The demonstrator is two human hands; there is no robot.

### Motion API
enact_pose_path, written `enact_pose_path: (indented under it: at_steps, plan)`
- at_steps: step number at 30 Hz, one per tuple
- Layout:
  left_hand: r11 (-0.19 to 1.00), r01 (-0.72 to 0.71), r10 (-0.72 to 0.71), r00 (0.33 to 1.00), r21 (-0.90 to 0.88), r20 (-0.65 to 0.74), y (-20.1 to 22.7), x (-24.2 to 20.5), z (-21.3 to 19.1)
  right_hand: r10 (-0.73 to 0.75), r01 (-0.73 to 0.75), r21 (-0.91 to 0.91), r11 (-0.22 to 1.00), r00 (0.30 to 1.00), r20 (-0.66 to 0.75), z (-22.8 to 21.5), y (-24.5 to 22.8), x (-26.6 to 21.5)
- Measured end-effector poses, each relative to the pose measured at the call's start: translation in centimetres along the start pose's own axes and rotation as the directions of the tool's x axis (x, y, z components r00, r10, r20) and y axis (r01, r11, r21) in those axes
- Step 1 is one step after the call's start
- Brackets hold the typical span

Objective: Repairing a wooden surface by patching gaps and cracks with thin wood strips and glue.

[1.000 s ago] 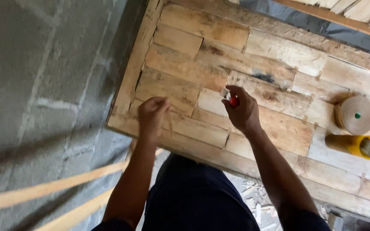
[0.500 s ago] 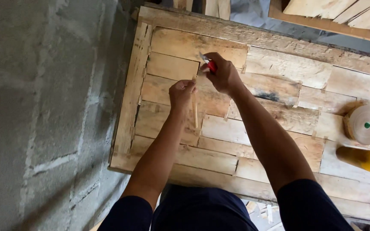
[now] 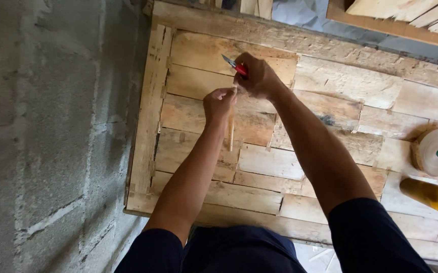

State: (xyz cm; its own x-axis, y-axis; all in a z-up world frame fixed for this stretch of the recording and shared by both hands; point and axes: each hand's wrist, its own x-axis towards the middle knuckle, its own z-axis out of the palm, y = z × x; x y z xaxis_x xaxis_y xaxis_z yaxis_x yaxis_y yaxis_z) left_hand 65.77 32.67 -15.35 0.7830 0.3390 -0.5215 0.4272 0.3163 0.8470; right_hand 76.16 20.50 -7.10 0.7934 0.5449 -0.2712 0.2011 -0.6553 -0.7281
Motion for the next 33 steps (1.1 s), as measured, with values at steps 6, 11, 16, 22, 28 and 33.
enact_pose_path:
  at_steps: [6,11,16,22,28,33]
  plan:
    - [0.975,0.216,-0.220,0.971,-0.053,-0.090,1.0,1.2,1.1,-0.039,0.039,-0.050,0.998,0.999,-0.003,0.8,1.4,1.6]
    - [0.950,0.312,-0.305,0.937,0.013,-0.172,2.4,1.8,2.1,-0.058,0.052,-0.158,0.986,0.998,-0.035,1.7,3.3,3.2]
    - [0.938,0.342,-0.327,0.924,0.047,-0.200,2.1,3.2,2.5,-0.011,0.007,-0.179,0.984,1.000,-0.018,1.9,3.9,4.2]
    - [0.930,0.291,-0.253,0.950,0.224,-0.186,-2.9,6.8,1.9,-0.046,0.032,-0.269,0.963,0.998,-0.047,2.9,5.7,5.1]
    - [0.876,0.226,-0.166,0.971,0.426,-0.174,0.6,5.2,2.7,-0.134,0.106,-0.246,0.963,0.986,-0.098,2.6,5.6,4.7]
    - [0.703,0.253,-0.142,0.966,0.665,-0.218,3.4,3.7,2.9,-0.164,0.137,-0.240,0.961,0.982,-0.093,3.1,6.5,5.1]
